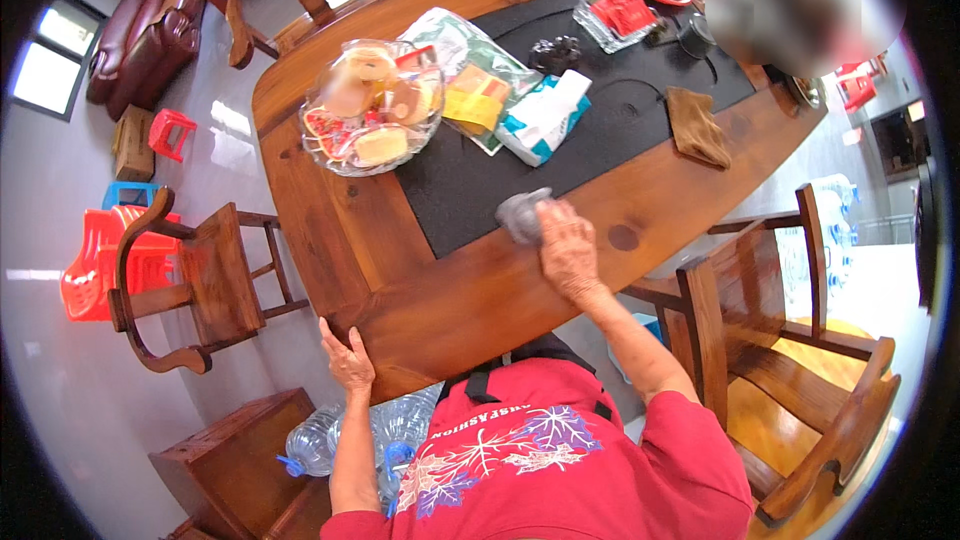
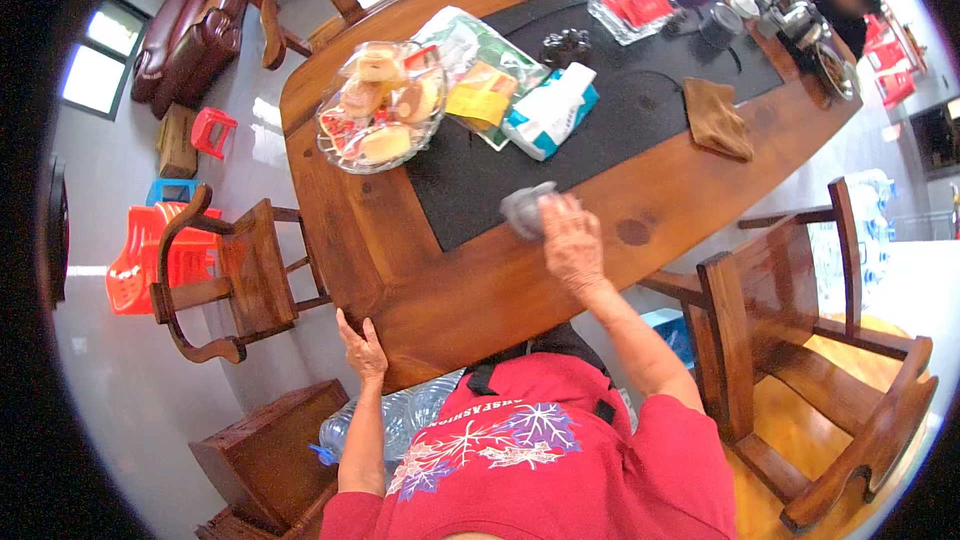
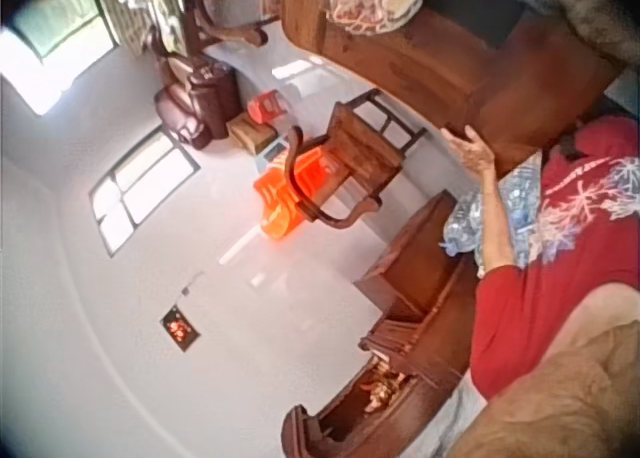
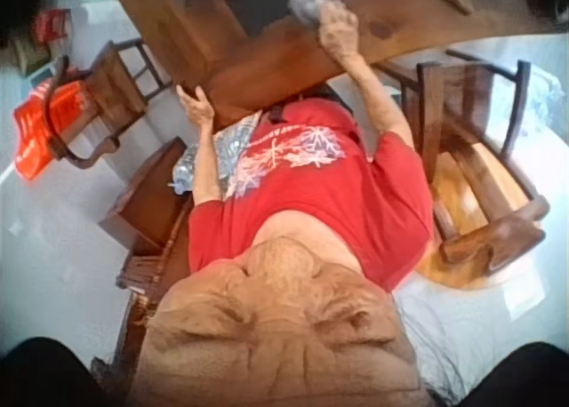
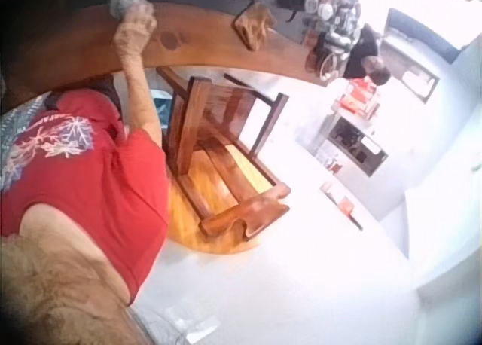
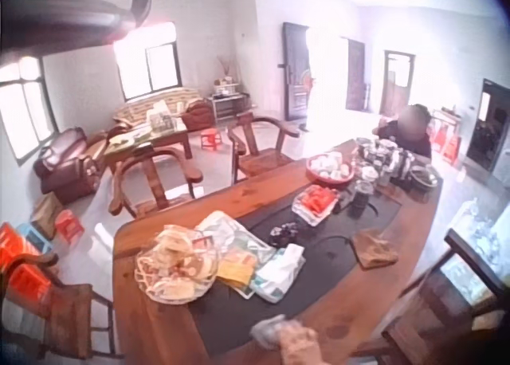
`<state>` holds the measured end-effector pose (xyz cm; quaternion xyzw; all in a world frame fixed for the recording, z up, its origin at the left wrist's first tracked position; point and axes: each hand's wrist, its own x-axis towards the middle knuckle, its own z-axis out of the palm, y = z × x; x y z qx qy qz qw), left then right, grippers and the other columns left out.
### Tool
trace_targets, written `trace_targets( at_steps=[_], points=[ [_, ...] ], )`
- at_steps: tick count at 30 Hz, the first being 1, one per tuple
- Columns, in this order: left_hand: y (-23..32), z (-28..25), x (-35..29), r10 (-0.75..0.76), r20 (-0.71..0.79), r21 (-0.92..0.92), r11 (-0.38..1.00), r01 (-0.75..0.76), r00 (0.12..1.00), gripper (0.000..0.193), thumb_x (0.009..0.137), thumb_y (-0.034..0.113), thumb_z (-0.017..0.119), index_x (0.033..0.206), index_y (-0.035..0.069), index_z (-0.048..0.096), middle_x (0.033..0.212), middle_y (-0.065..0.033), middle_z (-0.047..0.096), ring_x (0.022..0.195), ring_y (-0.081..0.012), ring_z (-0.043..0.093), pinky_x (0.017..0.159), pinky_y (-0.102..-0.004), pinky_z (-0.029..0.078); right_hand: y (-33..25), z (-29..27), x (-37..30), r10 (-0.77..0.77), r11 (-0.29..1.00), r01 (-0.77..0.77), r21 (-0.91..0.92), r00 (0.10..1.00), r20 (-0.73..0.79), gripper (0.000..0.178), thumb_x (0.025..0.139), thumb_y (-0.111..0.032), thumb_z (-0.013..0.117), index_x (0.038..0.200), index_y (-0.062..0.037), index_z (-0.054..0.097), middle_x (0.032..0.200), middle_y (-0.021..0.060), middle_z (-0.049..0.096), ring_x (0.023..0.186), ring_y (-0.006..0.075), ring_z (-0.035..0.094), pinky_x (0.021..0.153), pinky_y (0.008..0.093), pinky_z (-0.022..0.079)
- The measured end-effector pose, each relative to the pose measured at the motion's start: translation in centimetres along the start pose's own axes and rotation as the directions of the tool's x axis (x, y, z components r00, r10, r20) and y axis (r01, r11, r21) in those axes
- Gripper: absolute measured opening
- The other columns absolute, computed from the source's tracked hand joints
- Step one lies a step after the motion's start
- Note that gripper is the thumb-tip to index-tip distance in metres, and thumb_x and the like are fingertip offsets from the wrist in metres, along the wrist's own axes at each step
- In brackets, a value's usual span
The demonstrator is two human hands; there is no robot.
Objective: The person wipes a beige plate and a purple lid with a grey cloth, then wipes the exterior of several packaged food items on a wooden table. The person places the cleaned items and packages onto a side table and continues wiping the main table surface.
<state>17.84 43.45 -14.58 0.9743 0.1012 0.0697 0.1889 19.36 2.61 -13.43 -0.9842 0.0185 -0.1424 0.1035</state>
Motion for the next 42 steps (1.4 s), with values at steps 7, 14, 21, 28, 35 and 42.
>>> trace_targets(
  at_steps=[7, 14, 21, 28, 35, 42],
  points=[
    [0.1, 0.1, 0.1, -0.033, 0.013, -0.003, 0.999, 0.033, 0.999, 0.061, 0.094, 0.041, 0.048, 0.145, 0.015, 0.025, 0.135, -0.0215, 0.046, 0.114, -0.0458, 0.051, 0.088, -0.0518, 0.046, 13.7, -3.1, -5.2, 0.298, 0.941, -0.311, -0.131, 0.948, -0.109, 0.063, 0.081, -0.013, 0.052, 0.142, -0.0165, 0.039, 0.139, 0.0136, 0.045, 0.13, 0.0328, 0.039, 0.106, 0.0455, 0.028],
    [-0.3, 0.5, 0.1, -0.015, -0.028, -0.004, 1.0, 0.015, 0.999, 0.061, 0.093, 0.042, 0.049, 0.144, 0.017, 0.027, 0.134, -0.0205, 0.047, 0.11, -0.0455, 0.053, 0.087, -0.052, 0.047, 14.1, -3.5, -8.8, 0.436, 0.87, -0.479, -0.115, 0.858, -0.271, 0.057, 0.079, -0.007, 0.055, 0.134, 0.0012, 0.041, 0.137, 0.0222, 0.039, 0.128, 0.0404, 0.038, 0.105, 0.0483, 0.034],
    [0.1, 0.2, -0.2, -0.043, -0.022, -0.012, 0.999, 0.043, 0.999, 0.061, 0.092, 0.042, 0.052, 0.144, 0.018, 0.028, 0.129, -0.0215, 0.051, 0.106, -0.0465, 0.055, 0.085, -0.0523, 0.047, 2.0, -2.7, -9.9, 0.11, 0.989, -0.102, 0.102, 0.991, -0.078, 0.054, 0.066, -0.019, 0.067, 0.115, -0.0019, 0.051, 0.123, 0.0196, 0.046, 0.116, 0.0375, 0.044, 0.094, 0.049, 0.036],
    [1.1, -0.9, 0.2, -0.102, 0.065, -0.071, 0.992, 0.106, 0.993, 0.06, 0.093, 0.033, 0.054, 0.143, 0.01, 0.03, 0.136, -0.025, 0.045, 0.119, -0.0439, 0.049, 0.097, -0.0466, 0.041, -8.6, -2.0, -6.9, -0.222, 0.915, 0.186, 0.357, 0.973, 0.064, 0.054, 0.072, -0.025, 0.068, 0.123, -0.0205, 0.054, 0.124, 0.0156, 0.047, 0.113, 0.0323, 0.046, 0.09, 0.046, 0.036],
    [-0.4, -0.2, 0.5, -0.005, -0.016, -0.054, 0.999, 0.004, 1.0, 0.068, 0.091, 0.042, 0.054, 0.145, 0.013, 0.025, 0.118, -0.0269, 0.053, 0.095, -0.0497, 0.056, 0.079, -0.0552, 0.046, -18.4, 2.2, -2.2, -0.453, 0.799, 0.408, 0.443, 0.892, -0.006, 0.048, 0.072, -0.021, 0.067, 0.119, -0.024, 0.059, 0.133, 0.0119, 0.048, 0.121, 0.0276, 0.046, 0.092, 0.0433, 0.036],
    [-2.2, -1.6, 0.6, 0.026, 0.17, -0.348, 0.937, 0.036, 0.985, 0.07, 0.092, 0.037, 0.054, 0.147, 0.012, 0.018, 0.127, -0.0223, 0.046, 0.106, -0.0437, 0.053, 0.088, -0.051, 0.044, -26.0, 7.1, 6.6, -0.323, 0.874, 0.319, 0.366, 0.945, -0.053, 0.044, 0.078, -0.02, 0.062, 0.122, -0.0215, 0.057, 0.133, 0.0137, 0.048, 0.123, 0.0294, 0.043, 0.098, 0.0437, 0.034]
  ],
)
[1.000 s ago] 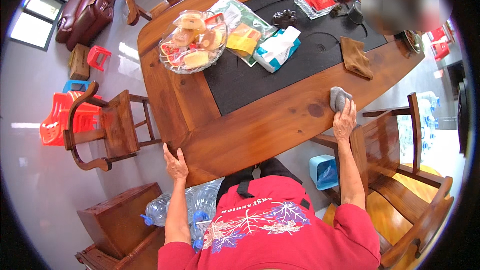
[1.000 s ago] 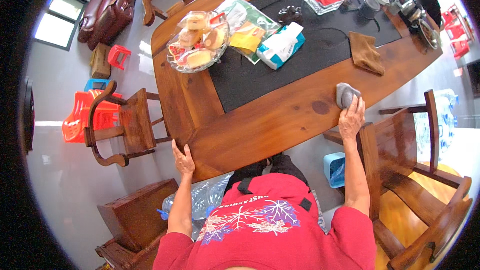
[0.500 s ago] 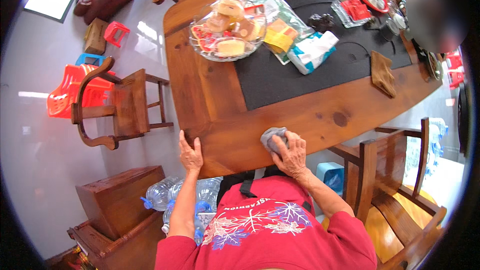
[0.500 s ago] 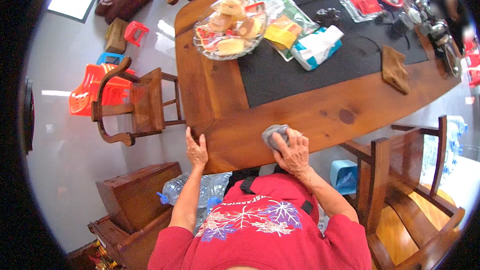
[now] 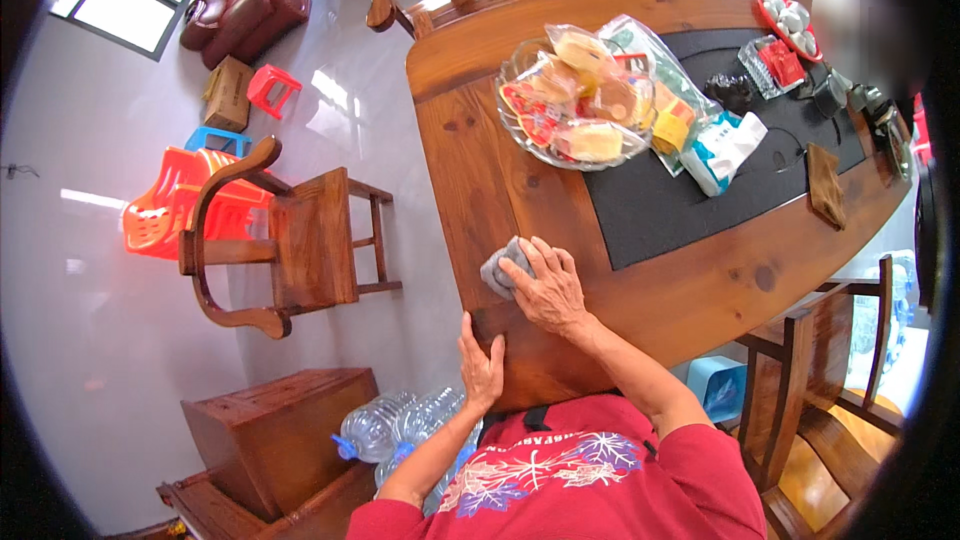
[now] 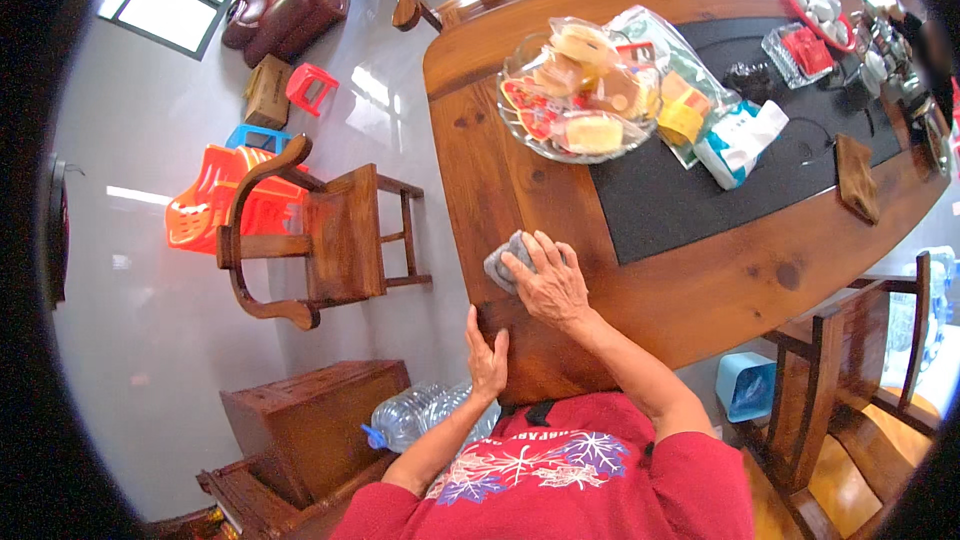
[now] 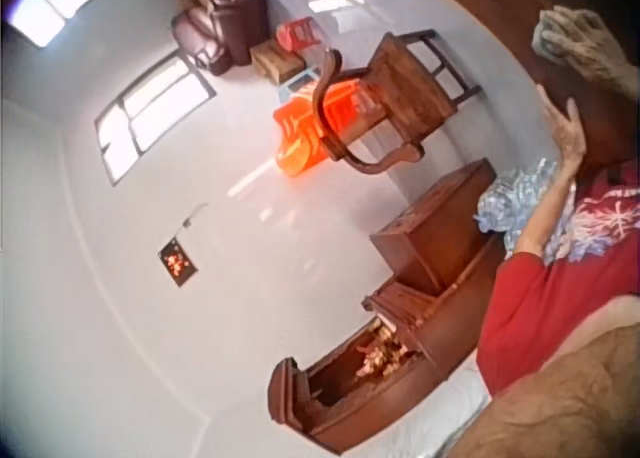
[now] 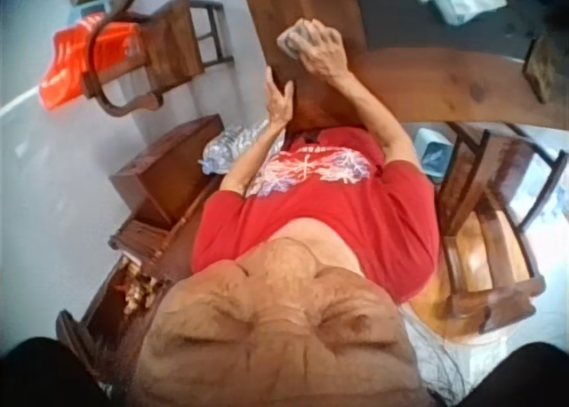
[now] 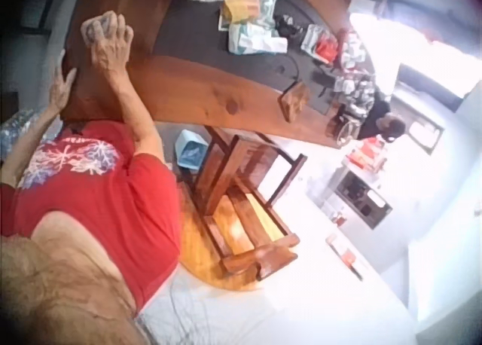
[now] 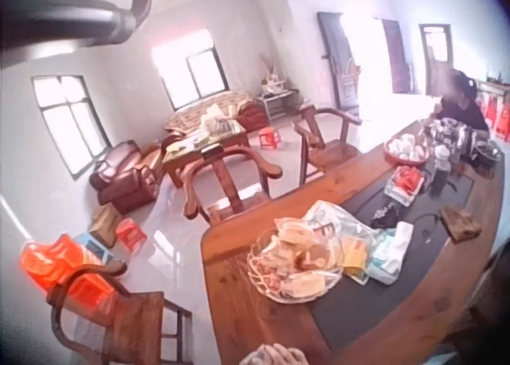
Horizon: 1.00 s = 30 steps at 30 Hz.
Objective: The person wipes a beige plate and a purple lid with a grey cloth, then wipes the exterior of several packaged food items on a wooden table. The person places the cleaned items and packages onto a side table and continues wiping the main table surface.
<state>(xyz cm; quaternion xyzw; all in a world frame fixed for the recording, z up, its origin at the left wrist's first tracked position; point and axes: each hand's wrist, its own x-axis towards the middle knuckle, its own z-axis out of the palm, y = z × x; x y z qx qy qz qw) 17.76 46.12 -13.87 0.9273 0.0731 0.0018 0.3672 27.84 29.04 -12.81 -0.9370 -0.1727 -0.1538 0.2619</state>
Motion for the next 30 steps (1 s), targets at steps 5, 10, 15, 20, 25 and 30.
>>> trace_targets(
  at_steps=[5, 10, 15, 20, 25, 30],
  points=[
    [-5.6, -2.0, 0.7, -0.284, 0.443, -0.453, 0.748, 0.485, 0.851, 0.06, 0.097, 0.042, 0.045, 0.145, 0.012, 0.025, 0.115, -0.0113, 0.053, 0.094, -0.0237, 0.059, 0.074, -0.0373, 0.052, -2.0, 3.2, 5.0, 0.053, 0.997, -0.055, -0.062, 0.998, -0.025, 0.043, 0.081, -0.017, 0.06, 0.124, -0.02, 0.055, 0.132, 0.0137, 0.048, 0.122, 0.0303, 0.043, 0.098, 0.0438, 0.033],
    [-9.2, -3.9, 3.4, -0.333, 0.675, -0.409, 0.574, 0.709, 0.659, 0.057, 0.098, 0.049, 0.039, 0.14, 0.01, 0.034, 0.11, -0.0089, 0.057, 0.085, -0.0171, 0.06, 0.062, -0.0287, 0.05, -6.6, 1.4, -0.7, -0.078, 0.996, 0.084, -0.039, 0.989, 0.125, 0.04, 0.08, -0.018, 0.059, 0.12, -0.0206, 0.058, 0.132, 0.0126, 0.049, 0.121, 0.0303, 0.047, 0.097, 0.0445, 0.037],
    [-8.7, -4.1, 6.6, -0.263, 0.61, -0.43, 0.682, 0.591, 0.747, 0.057, 0.098, 0.048, 0.041, 0.139, 0.01, 0.035, 0.116, -0.0103, 0.054, 0.089, -0.018, 0.059, 0.063, -0.0304, 0.052, -10.3, -0.1, -6.1, -0.065, 0.997, 0.073, -0.036, 0.979, 0.193, 0.038, 0.081, -0.021, 0.059, 0.119, -0.0249, 0.059, 0.132, 0.0097, 0.05, 0.122, 0.0268, 0.046, 0.098, 0.042, 0.036],
    [-6.1, -3.1, 9.7, 0.114, 0.243, -0.326, 0.945, -0.029, 0.963, 0.057, 0.096, 0.03, 0.051, 0.142, 0.002, 0.03, 0.132, -0.0197, 0.037, 0.121, -0.0311, 0.041, 0.104, -0.0413, 0.034, -7.5, 1.5, -1.2, 0.139, 0.98, -0.128, -0.155, 0.988, 0.061, 0.044, 0.079, -0.02, 0.06, 0.123, -0.0211, 0.056, 0.134, 0.0092, 0.048, 0.126, 0.0276, 0.042, 0.099, 0.042, 0.035],
    [-0.5, -2.5, 13.0, 0.338, 0.15, -0.181, 0.933, -0.31, 0.929, 0.06, 0.093, 0.03, 0.054, 0.144, 0.006, 0.031, 0.145, -0.021, 0.025, 0.136, -0.0381, 0.02, 0.112, -0.0483, 0.017, -2.2, 4.0, 8.0, 0.236, 0.934, -0.267, -0.237, 0.96, -0.149, 0.043, 0.083, -0.018, 0.053, 0.126, -0.0124, 0.054, 0.135, 0.0129, 0.047, 0.128, 0.0297, 0.04, 0.1, 0.0422, 0.033],
    [-0.8, -0.6, 13.5, 0.514, 0.254, 0.208, 0.798, -0.566, 0.819, 0.068, 0.087, 0.034, 0.061, 0.143, 0.007, 0.034, 0.15, -0.0227, 0.019, 0.138, -0.0441, 0.014, 0.112, -0.0537, 0.016, 1.1, 6.5, 11.3, 0.312, 0.887, -0.36, -0.289, 0.929, -0.198, 0.042, 0.086, -0.018, 0.049, 0.127, -0.0087, 0.053, 0.133, 0.0156, 0.049, 0.128, 0.0302, 0.04, 0.101, 0.043, 0.034]
  ],
)
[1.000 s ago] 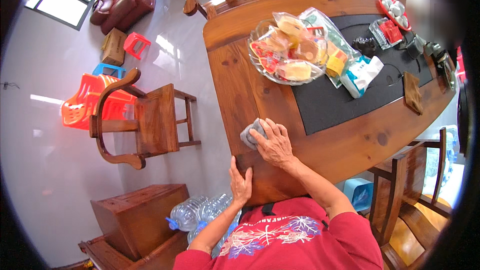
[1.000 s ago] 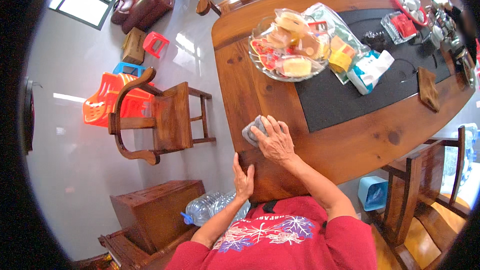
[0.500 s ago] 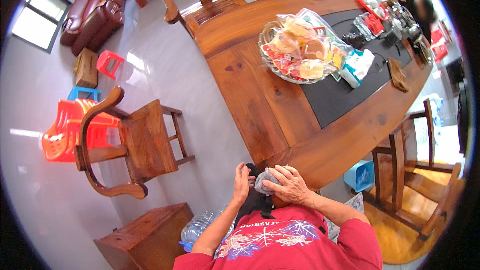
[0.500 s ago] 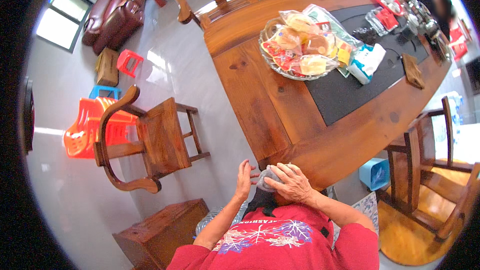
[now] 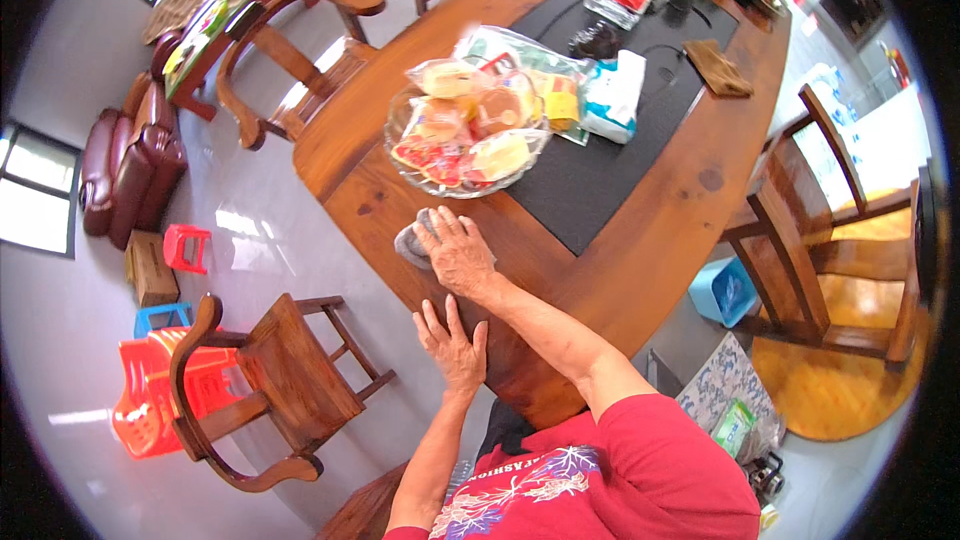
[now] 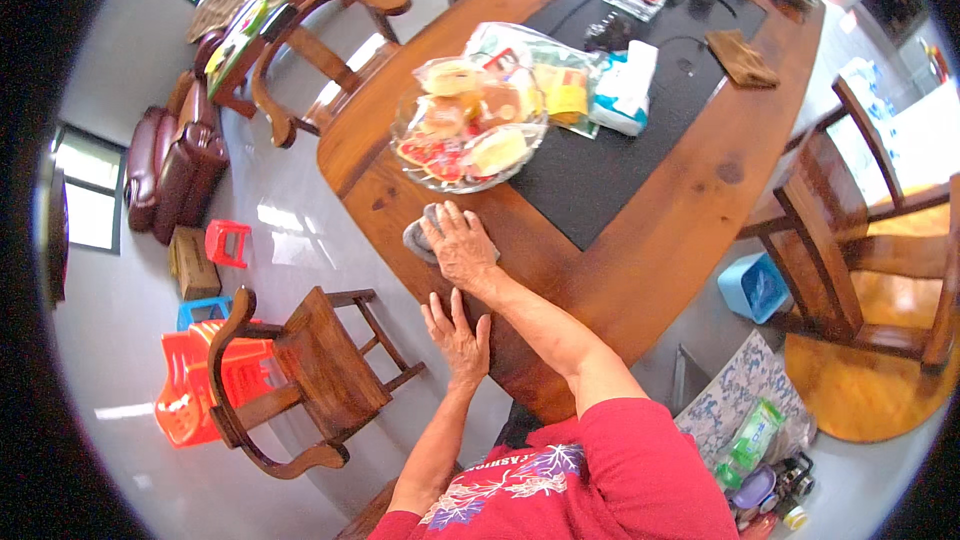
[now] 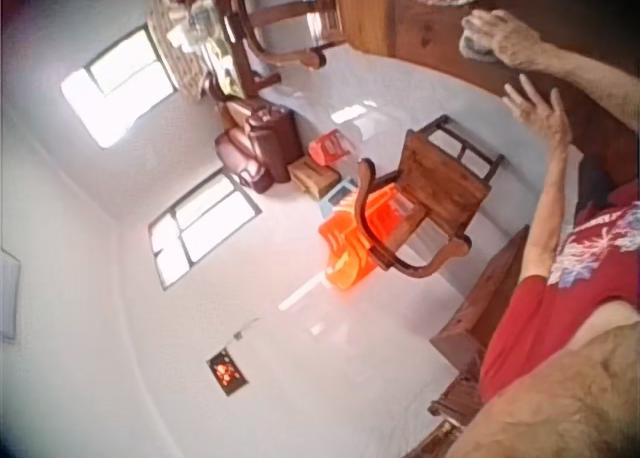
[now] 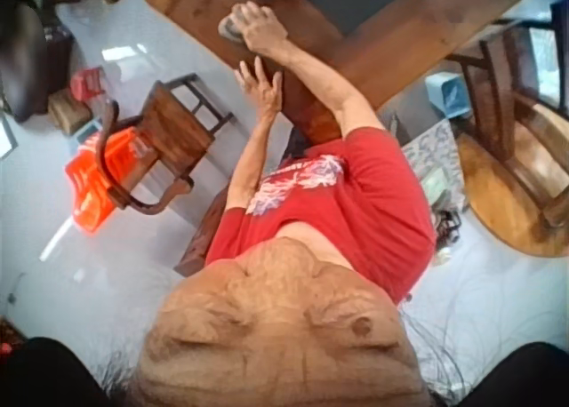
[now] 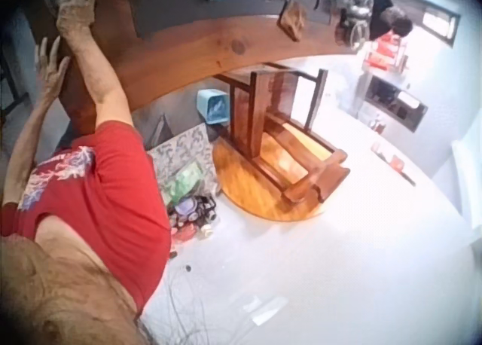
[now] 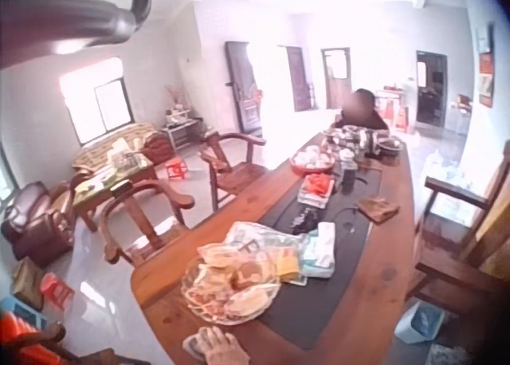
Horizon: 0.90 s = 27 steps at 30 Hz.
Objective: The person wipes a beige plate and a purple lid with a grey cloth, then wipes the exterior of several packaged food items on a wooden table. The person places the cleaned items and packages onto a side table and continues wiping the main table surface.
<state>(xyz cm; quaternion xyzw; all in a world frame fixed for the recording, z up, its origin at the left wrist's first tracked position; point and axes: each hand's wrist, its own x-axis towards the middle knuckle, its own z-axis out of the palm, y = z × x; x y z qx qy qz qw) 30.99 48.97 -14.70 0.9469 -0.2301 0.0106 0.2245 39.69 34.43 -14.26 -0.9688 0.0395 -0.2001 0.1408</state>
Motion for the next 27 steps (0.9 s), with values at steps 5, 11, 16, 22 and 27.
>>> trace_targets(
  at_steps=[5, 11, 16, 22, 27],
  points=[
    [0.5, 0.5, -0.2, 0.073, 0.016, 0.2, 0.977, -0.074, 0.997, 0.076, 0.082, 0.041, 0.064, 0.144, 0.009, 0.034, 0.15, -0.0232, 0.02, 0.138, -0.0459, 0.015, 0.109, -0.0574, 0.017, 2.5, -5.3, -8.1, 0.048, 0.999, -0.047, 0.025, 0.999, -0.011, 0.041, 0.086, -0.019, 0.048, 0.125, -0.0054, 0.054, 0.13, 0.0184, 0.05, 0.124, 0.0318, 0.045, 0.099, 0.0449, 0.037],
    [1.2, -0.1, -0.1, 0.08, 0.004, 0.15, 0.985, -0.08, 0.997, 0.07, 0.086, 0.032, 0.063, 0.144, 0.008, 0.033, 0.15, -0.0211, 0.02, 0.139, -0.0442, 0.014, 0.111, -0.0537, 0.017, 13.1, -12.2, -15.3, 0.351, 0.907, -0.38, -0.18, 0.92, -0.176, 0.042, 0.083, -0.017, 0.051, 0.124, -0.0056, 0.057, 0.131, 0.0206, 0.049, 0.12, 0.0341, 0.048, 0.099, 0.0463, 0.036],
    [0.6, 0.2, 0.0, 0.108, 0.022, 0.191, 0.975, -0.11, 0.994, 0.072, 0.085, 0.035, 0.063, 0.145, 0.01, 0.033, 0.151, -0.0211, 0.019, 0.139, -0.045, 0.014, 0.11, -0.0579, 0.017, 23.9, -15.8, -19.1, 0.592, 0.638, -0.693, -0.335, 0.72, -0.363, 0.055, 0.08, -0.013, 0.06, 0.133, -0.0135, 0.05, 0.131, 0.0133, 0.05, 0.123, 0.0306, 0.045, 0.1, 0.0444, 0.036],
    [0.6, -0.2, 0.0, 0.123, 0.124, 0.233, 0.961, -0.149, 0.985, 0.068, 0.089, 0.034, 0.057, 0.146, 0.01, 0.03, 0.151, -0.0212, 0.018, 0.14, -0.0428, 0.014, 0.108, -0.0615, 0.016, 20.8, -14.8, -24.4, 0.621, 0.609, -0.767, -0.205, 0.621, -0.478, 0.059, 0.079, -0.011, 0.063, 0.136, -0.0089, 0.046, 0.135, 0.0202, 0.044, 0.12, 0.0365, 0.045, 0.1, 0.0461, 0.039],
    [-0.9, -0.3, 0.1, 0.285, 0.171, 0.193, 0.929, -0.316, 0.943, 0.072, 0.09, 0.037, 0.056, 0.148, 0.009, 0.025, 0.15, -0.0249, 0.016, 0.14, -0.0445, 0.013, 0.107, -0.0622, 0.018, 10.3, -11.1, -26.8, 0.919, 0.346, -0.815, 0.466, 0.193, -0.345, 0.064, 0.085, -0.013, 0.055, 0.143, -0.0043, 0.029, 0.135, 0.0284, 0.04, 0.118, 0.0445, 0.045, 0.1, 0.0444, 0.039]
  ],
)
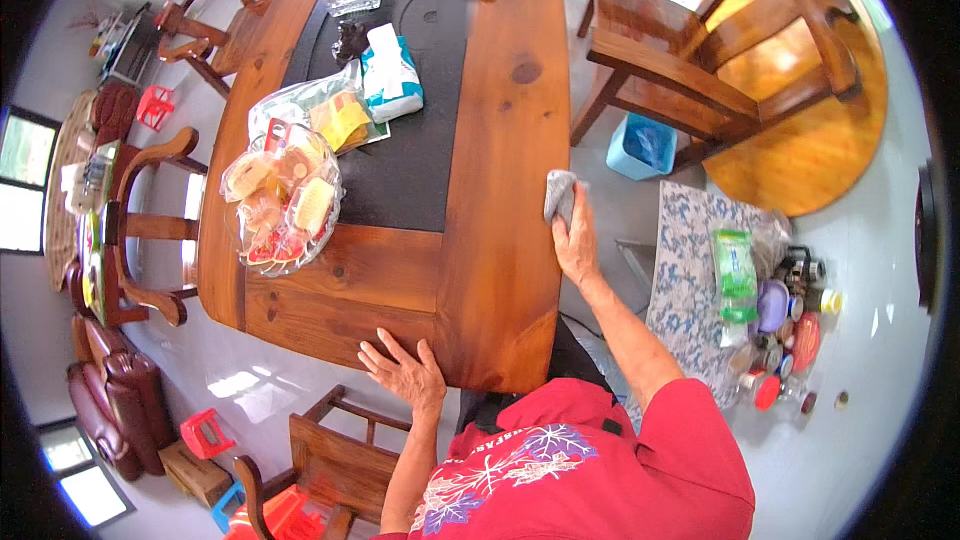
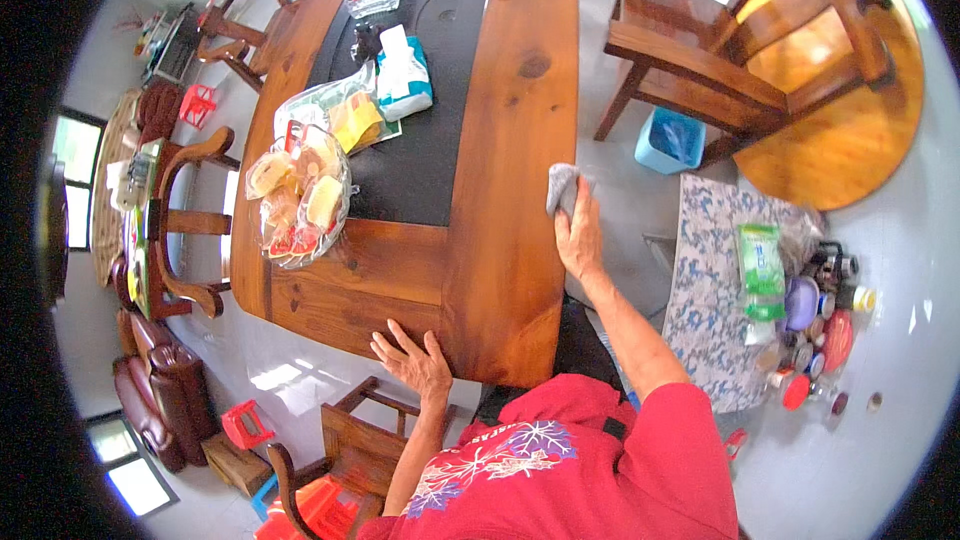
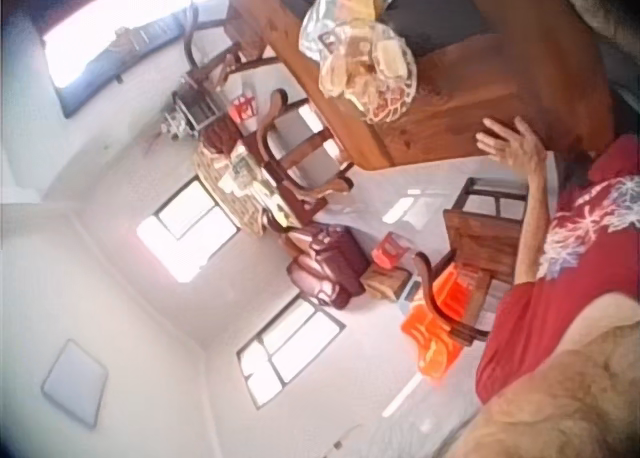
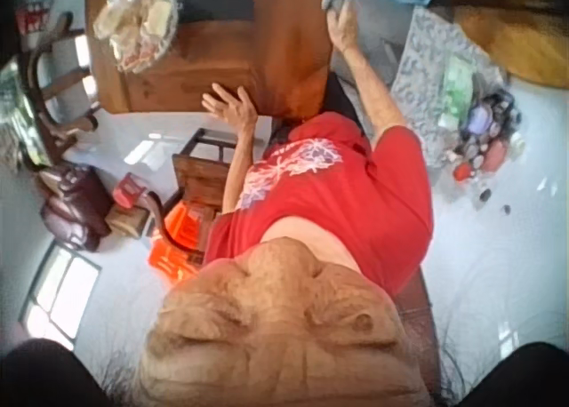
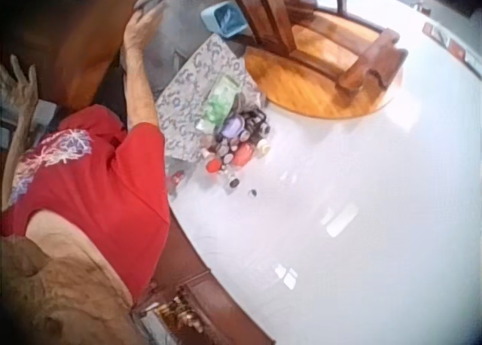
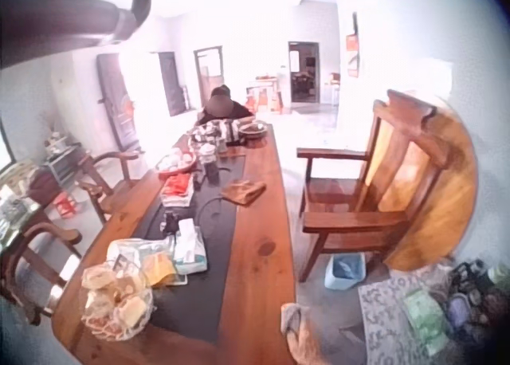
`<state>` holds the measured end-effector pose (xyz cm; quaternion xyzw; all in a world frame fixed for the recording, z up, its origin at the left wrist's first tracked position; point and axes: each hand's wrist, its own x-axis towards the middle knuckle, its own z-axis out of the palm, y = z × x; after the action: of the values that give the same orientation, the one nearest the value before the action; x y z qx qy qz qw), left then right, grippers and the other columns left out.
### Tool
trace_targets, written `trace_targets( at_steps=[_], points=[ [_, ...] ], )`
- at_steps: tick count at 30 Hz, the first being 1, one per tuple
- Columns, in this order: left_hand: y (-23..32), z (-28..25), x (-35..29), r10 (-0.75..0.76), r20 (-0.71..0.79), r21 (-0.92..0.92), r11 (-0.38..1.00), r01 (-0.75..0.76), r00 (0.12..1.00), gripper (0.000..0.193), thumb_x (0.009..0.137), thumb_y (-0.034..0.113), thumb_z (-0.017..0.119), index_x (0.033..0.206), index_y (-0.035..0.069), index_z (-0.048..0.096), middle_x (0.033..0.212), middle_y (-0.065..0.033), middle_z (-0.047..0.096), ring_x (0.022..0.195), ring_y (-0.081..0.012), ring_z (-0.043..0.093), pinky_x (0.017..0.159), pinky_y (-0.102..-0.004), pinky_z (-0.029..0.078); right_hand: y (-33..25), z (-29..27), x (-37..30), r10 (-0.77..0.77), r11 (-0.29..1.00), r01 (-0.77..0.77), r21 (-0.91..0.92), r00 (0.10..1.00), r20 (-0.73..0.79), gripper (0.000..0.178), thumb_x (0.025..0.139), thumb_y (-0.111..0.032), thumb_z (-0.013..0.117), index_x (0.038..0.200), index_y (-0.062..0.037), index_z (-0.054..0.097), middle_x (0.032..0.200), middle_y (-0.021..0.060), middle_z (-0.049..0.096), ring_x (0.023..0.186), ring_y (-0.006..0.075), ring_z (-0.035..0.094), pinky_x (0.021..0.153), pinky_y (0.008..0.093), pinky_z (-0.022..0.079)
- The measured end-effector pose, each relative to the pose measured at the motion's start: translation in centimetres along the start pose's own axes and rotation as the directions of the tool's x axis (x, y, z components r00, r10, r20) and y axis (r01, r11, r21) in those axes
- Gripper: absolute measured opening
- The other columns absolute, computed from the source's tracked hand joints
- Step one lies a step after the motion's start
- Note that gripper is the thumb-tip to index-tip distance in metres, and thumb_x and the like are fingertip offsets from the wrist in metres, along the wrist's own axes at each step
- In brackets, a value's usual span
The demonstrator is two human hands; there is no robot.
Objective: The person wipes a beige plate and a purple lid with a grey cloth, then wipes the exterior of several packaged food items on a wooden table. The person places the cleaned items and packages onto a side table and continues wiping the main table surface.
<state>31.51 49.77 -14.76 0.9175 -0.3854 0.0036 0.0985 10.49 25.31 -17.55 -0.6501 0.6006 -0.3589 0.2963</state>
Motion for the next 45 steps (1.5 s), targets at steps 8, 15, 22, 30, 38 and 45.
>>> trace_targets(
  at_steps=[8, 15, 22, 30, 38, 45],
  points=[
    [-1.9, -0.6, -0.1, 0.215, 0.125, -0.005, 0.976, -0.216, 0.969, 0.085, 0.088, 0.05, 0.055, 0.15, 0.008, 0.015, 0.151, -0.0279, 0.008, 0.139, -0.0491, 0.008, 0.103, -0.0672, 0.022, -0.7, -2.8, -16.4, 0.486, 0.683, -0.564, 0.464, 0.825, 0.288, 0.062, 0.089, -0.034, 0.052, 0.133, 0.0066, 0.038, 0.118, 0.023, 0.057, 0.113, 0.0312, 0.053, 0.098, 0.0367, 0.039],
    [-3.6, 0.8, 0.1, 0.263, 0.105, 0.013, 0.964, -0.265, 0.959, 0.086, 0.088, 0.052, 0.055, 0.15, 0.008, 0.015, 0.15, -0.0287, 0.009, 0.139, -0.0487, 0.008, 0.098, -0.0693, 0.028, -2.1, -5.6, -25.0, 0.466, 0.872, -0.479, -0.104, 0.744, 0.478, 0.057, 0.087, -0.041, 0.053, 0.117, 0.0061, 0.049, 0.103, 0.0328, 0.061, 0.105, 0.0448, 0.058, 0.088, 0.0475, 0.045],
    [-3.9, 1.3, 0.1, 0.271, 0.12, -0.004, 0.962, -0.273, 0.955, 0.089, 0.087, 0.05, 0.057, 0.151, 0.009, 0.01, 0.15, -0.0303, 0.006, 0.139, -0.0487, 0.008, 0.102, -0.0676, 0.023, -8.3, -12.0, -21.3, 0.125, 0.739, -0.538, 0.405, 0.701, 0.702, 0.039, 0.087, -0.028, 0.055, 0.111, 0.0028, 0.06, 0.091, 0.0073, 0.065, 0.083, 0.0124, 0.056, 0.077, 0.029, 0.046],
    [-4.4, 1.8, 0.6, 0.42, -0.072, -0.003, 0.907, -0.421, 0.905, 0.087, 0.083, 0.043, 0.066, 0.144, -0.002, 0.024, 0.144, -0.0353, 0.016, 0.132, -0.0571, 0.014, 0.108, -0.0614, 0.02, -10.5, -4.6, -18.2, -0.374, 0.858, 0.401, -0.32, 0.916, 0.144, 0.057, 0.075, -0.025, 0.068, 0.128, -0.0122, 0.052, 0.126, 0.0179, 0.047, 0.12, 0.0337, 0.043, 0.093, 0.0442, 0.038],
    [-2.6, -0.3, -0.1, 0.274, 0.051, -0.034, 0.962, -0.272, 0.96, 0.09, 0.081, 0.053, 0.063, 0.146, 0.003, 0.025, 0.148, -0.0321, 0.015, 0.135, -0.0521, 0.015, 0.095, -0.0671, 0.035, -7.8, -1.5, -16.5, -0.568, 0.706, 0.646, -0.289, 0.761, 0.314, 0.049, 0.077, -0.015, 0.059, 0.126, -0.0179, 0.057, 0.133, 0.017, 0.044, 0.124, 0.0338, 0.042, 0.094, 0.0467, 0.036],
    [-2.2, -1.7, -0.2, 0.194, 0.118, 0.002, 0.981, -0.196, 0.974, 0.088, 0.082, 0.058, 0.059, 0.148, 0.011, 0.025, 0.15, -0.0264, 0.015, 0.139, -0.0468, 0.015, 0.092, -0.071, 0.034, -6.4, 1.3, -6.5, -0.386, 0.813, 0.421, -0.403, 0.907, 0.169, 0.057, 0.078, -0.009, 0.061, 0.133, -0.0136, 0.05, 0.137, 0.0161, 0.043, 0.129, 0.0345, 0.038, 0.099, 0.0488, 0.032]
  ],
)
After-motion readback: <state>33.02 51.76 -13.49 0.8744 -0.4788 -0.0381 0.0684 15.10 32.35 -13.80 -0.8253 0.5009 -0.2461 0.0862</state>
